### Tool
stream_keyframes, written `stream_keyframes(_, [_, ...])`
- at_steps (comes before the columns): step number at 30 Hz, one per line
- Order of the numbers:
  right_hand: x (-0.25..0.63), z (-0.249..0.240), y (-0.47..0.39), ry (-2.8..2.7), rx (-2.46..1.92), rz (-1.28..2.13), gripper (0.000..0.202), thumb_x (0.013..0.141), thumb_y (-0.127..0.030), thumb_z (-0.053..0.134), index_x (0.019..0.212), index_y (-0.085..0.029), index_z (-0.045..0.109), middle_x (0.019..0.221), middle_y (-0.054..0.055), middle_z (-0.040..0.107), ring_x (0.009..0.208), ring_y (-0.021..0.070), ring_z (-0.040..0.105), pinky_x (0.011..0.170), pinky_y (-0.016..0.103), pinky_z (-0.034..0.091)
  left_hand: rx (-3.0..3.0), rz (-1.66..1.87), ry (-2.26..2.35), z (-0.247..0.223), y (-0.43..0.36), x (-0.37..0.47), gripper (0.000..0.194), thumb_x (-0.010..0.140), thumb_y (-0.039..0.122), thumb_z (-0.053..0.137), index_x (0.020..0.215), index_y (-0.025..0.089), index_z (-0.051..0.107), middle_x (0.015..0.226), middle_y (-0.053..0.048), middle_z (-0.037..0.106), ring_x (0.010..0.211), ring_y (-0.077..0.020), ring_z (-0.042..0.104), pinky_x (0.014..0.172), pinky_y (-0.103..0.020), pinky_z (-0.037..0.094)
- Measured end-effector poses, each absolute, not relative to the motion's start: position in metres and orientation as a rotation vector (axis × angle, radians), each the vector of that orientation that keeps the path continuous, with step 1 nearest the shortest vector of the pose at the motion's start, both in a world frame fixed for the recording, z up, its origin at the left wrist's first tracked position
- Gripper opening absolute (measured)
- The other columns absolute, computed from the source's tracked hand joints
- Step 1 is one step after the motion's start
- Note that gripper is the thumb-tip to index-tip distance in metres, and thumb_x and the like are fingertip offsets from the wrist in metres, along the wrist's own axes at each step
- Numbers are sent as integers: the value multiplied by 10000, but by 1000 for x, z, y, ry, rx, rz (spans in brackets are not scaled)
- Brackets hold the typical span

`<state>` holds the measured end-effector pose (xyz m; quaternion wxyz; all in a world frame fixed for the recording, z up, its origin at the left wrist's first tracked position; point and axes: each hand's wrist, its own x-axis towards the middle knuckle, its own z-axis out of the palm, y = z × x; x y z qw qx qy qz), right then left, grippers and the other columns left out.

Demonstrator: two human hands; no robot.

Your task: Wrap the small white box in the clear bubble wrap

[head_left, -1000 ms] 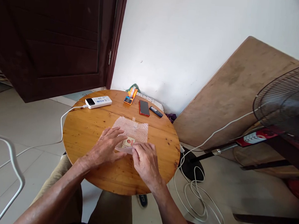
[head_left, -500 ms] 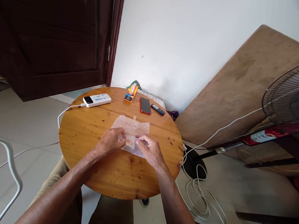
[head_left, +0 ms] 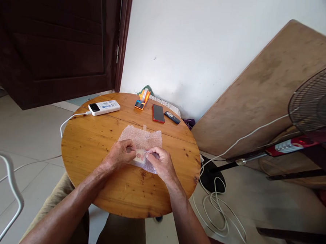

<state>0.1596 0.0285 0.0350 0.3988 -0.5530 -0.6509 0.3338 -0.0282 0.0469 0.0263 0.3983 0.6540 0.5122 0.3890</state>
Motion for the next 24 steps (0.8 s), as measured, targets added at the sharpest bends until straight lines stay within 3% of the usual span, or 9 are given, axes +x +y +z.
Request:
stream_keyframes(12, [175,28,29,-1640,-1452,949,275,778,-408,631,634,-187,551,597,-44,499,573,111,453,561,232,341,1644,990,1273,21,46,-30,118,660,264,525,699,180,599,680,24,621,649,-129,551,624,-235,424])
stream_keyframes(18, [176,30,31,-1642,-1477,929,270,754,-414,643,638,-189,548,598,-42,499,570,112,437,545,227,332,1686,966,1285,22,49,-29,311,657,213,536,941,184,661,881,-6,707,828,-169,637,765,-262,484])
stream_keyframes(24, [176,33,31,-1677,-1488,776,247,753,-388,638,632,-195,542,613,-30,535,598,126,478,545,224,360,1724,908,1322,22,50,-28,316,666,181,549,955,187,677,907,-14,723,832,-173,650,779,-271,494])
